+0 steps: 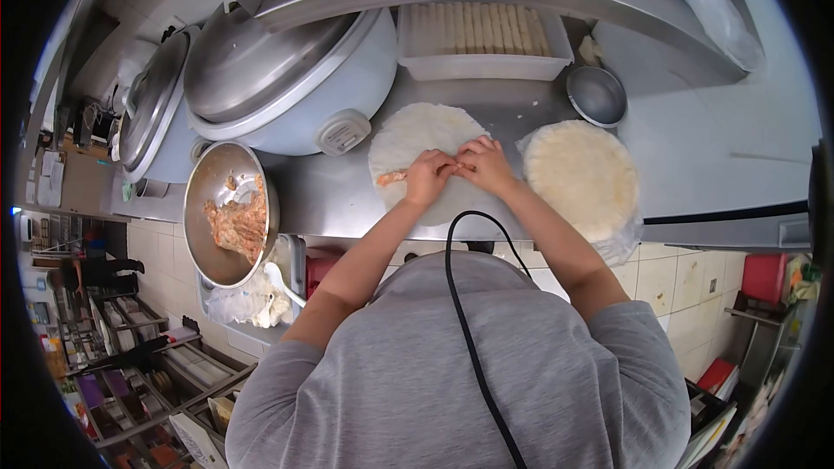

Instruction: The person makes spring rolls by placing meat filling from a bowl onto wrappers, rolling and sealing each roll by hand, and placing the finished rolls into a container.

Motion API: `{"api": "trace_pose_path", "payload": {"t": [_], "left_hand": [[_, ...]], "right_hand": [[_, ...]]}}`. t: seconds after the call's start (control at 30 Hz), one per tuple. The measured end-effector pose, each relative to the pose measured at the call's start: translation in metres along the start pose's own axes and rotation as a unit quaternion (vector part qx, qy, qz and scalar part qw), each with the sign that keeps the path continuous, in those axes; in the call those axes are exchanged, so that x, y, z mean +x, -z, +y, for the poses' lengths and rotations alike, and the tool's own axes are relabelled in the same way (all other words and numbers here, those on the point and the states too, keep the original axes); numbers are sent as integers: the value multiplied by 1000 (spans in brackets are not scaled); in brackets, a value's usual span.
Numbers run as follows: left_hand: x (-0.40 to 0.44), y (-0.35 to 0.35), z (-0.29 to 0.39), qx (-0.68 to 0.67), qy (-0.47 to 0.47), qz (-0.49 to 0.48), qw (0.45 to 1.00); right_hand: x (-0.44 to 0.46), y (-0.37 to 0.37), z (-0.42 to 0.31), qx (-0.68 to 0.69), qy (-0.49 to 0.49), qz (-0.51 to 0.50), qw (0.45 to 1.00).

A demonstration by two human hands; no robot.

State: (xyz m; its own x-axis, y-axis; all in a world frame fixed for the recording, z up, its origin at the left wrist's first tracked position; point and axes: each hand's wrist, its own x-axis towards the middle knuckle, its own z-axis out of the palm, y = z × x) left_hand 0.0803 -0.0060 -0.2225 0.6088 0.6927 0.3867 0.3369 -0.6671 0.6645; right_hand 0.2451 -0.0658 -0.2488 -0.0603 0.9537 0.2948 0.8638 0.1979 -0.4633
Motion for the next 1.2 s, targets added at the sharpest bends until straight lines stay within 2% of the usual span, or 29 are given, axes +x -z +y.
{"api": "trace_pose_path", "payload": {"t": [0.13,0.33,0.4,0.47,0.6,0.63,0.7,0.77,0.8,0.83,0.87,0.93,1.0,1.07,1.1,1.13,1.17,1.2], "left_hand": [[5,-2,10,-46,26,0,999],[7,-9,2,-8,-11,-40,999],[7,-17,2,2,-51,-31,998],[5,-25,1,15,-52,-42,998],[-3,-7,0,43,-33,-56,997],[-7,3,-3,44,-31,-54,997],[-17,28,-13,63,41,-83,994],[-30,49,-36,55,52,-75,994],[-37,59,-45,45,59,-68,995],[-40,70,-49,47,62,-65,995],[-43,80,-52,12,82,-61,995],[-47,89,-62,-21,103,-52,993],[-48,90,-71,-216,235,-24,947],[-47,95,-73,-227,238,-23,944],[-45,97,-73,-238,238,-28,941],[-43,96,-75,-239,239,-24,941],[-42,94,-78,-194,245,-37,949],[-42,91,-81,-149,251,-50,955]], "right_hand": [[-6,3,5,26,-22,2,999],[-9,31,6,15,-19,14,1000],[-12,35,9,16,-28,16,999],[-13,30,17,32,-58,-44,997],[-14,37,13,19,-59,-43,997],[-16,43,8,20,-43,-23,999],[-21,44,0,22,-22,-4,1000],[-30,39,-8,16,92,-69,993],[-34,35,-11,18,95,-71,993],[-39,28,-13,29,152,-82,984],[-41,21,-12,41,209,-93,973],[-36,14,-9,6,250,-105,962],[-27,11,-9,-30,290,-118,949],[-8,8,-16,-35,231,-8,972],[4,9,-17,-35,235,-10,971],[17,11,-18,62,87,9,994],[28,13,-18,158,-65,27,985],[36,10,-12,157,-63,25,985]]}}
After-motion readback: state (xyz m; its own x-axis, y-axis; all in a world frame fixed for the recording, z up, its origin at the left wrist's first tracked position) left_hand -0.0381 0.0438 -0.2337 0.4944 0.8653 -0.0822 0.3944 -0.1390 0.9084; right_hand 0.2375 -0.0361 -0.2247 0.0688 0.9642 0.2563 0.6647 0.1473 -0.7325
